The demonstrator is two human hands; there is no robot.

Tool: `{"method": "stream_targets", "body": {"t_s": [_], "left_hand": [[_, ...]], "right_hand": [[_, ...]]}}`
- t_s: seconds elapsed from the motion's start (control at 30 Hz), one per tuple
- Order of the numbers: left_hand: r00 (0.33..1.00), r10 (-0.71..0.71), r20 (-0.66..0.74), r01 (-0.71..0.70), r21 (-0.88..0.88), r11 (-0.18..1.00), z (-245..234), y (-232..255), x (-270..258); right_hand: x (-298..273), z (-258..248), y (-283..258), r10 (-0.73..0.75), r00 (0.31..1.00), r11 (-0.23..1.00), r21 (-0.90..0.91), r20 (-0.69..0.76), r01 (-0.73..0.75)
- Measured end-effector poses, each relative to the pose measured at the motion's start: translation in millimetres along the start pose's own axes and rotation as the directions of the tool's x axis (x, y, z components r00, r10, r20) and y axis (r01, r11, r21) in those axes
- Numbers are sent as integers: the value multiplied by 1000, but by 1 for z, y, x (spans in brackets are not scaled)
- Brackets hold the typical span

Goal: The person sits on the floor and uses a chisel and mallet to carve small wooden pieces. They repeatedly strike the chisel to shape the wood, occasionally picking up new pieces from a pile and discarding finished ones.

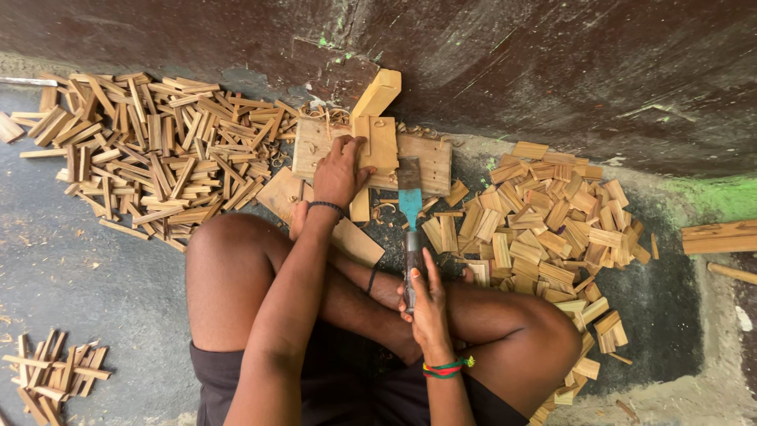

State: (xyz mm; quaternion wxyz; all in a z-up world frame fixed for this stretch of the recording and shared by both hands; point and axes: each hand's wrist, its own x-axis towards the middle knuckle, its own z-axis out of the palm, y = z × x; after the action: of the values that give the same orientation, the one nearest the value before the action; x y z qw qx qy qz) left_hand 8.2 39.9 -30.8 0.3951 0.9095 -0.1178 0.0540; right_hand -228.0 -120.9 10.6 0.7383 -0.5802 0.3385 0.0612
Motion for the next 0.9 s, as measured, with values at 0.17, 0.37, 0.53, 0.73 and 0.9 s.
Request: {"method": "stream_targets", "body": {"t_s": [0.17, 0.37, 0.53, 0.73, 0.9], "left_hand": [[1000, 27, -1, -27, 23, 999, -2, 0, 5], [1000, -8, 12, 9, -83, 997, -5, -2, 7], [1000, -23, 14, 24, -94, 995, -3, -4, 8], [1000, -10, -26, 8, -70, 998, 2, -10, 14], [998, -46, -30, 44, -59, 997, 3, -12, 18]], "right_hand": [[0, 2, 0, 14, 1000, 1000, 28, 6, -14], [-5, -1, -6, 31, 999, 999, 6, 15, -32], [-10, 2, -8, 31, 999, 999, 3, 16, -31], [-10, 2, -8, 24, 999, 1000, 9, 34, -24], [-11, 1, -7, 15, 1000, 1000, -8, 27, -15]]}}
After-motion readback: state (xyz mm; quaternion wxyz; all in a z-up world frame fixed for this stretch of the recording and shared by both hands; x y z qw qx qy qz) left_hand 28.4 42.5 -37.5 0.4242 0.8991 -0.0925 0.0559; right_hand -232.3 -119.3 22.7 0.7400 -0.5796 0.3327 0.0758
